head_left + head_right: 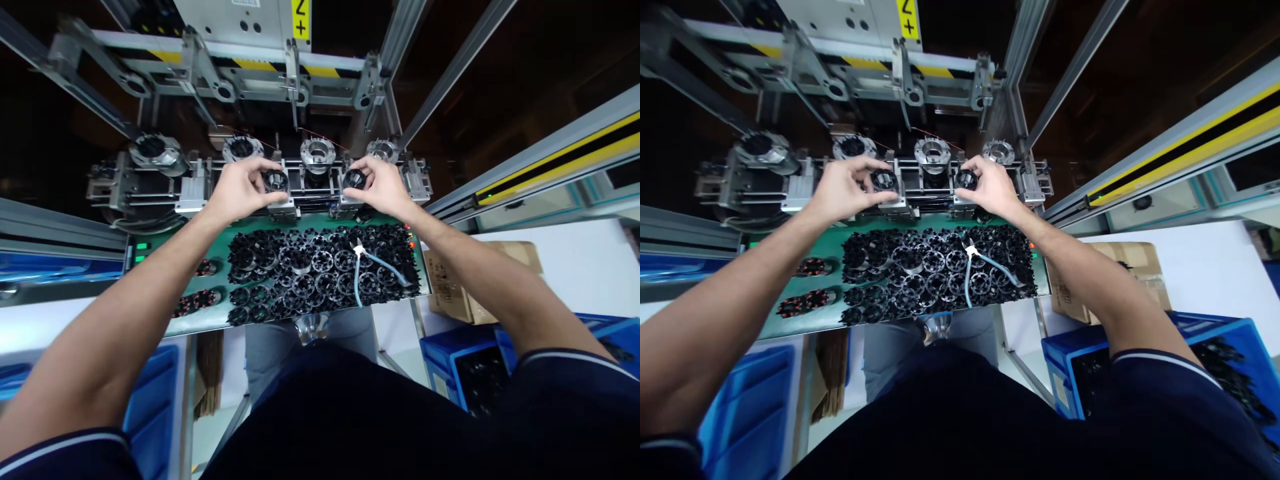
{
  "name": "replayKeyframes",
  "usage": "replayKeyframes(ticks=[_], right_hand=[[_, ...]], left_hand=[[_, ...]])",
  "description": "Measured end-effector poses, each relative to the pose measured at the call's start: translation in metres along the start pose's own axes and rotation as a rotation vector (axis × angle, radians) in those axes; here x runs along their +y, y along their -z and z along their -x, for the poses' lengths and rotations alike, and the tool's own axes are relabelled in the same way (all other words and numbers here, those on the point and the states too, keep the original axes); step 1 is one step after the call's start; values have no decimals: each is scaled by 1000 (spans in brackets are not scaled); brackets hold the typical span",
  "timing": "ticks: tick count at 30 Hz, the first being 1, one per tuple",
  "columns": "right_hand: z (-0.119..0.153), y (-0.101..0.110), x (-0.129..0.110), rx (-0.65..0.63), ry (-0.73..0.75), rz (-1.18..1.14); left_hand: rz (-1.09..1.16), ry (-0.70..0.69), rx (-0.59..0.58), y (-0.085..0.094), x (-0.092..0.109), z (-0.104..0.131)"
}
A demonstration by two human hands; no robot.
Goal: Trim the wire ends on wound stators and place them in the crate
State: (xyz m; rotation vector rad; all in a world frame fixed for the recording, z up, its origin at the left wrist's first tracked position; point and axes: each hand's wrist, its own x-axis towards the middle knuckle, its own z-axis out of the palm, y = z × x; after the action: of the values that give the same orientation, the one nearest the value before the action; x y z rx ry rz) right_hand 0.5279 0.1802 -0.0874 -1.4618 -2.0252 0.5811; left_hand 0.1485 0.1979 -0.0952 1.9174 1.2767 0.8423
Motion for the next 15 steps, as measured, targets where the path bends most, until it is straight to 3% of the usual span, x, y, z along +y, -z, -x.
replayKeyframes(ticks=[2,5,8,10,15], right_hand=[[-5,12,-1,-7,0,16],[-17,43,-1,120,-19,16],[-33,75,4,180,-52,74],[-44,89,14,162,-39,140],[-68,92,53,71,-52,323]], left_hand=[[26,-21,-2,1,7,6],[258,-31,189,-8,29,34],[609,-5,386,-29,59,90],[842,87,520,-44,76,134],[1006,446,753,-55,89,231]])
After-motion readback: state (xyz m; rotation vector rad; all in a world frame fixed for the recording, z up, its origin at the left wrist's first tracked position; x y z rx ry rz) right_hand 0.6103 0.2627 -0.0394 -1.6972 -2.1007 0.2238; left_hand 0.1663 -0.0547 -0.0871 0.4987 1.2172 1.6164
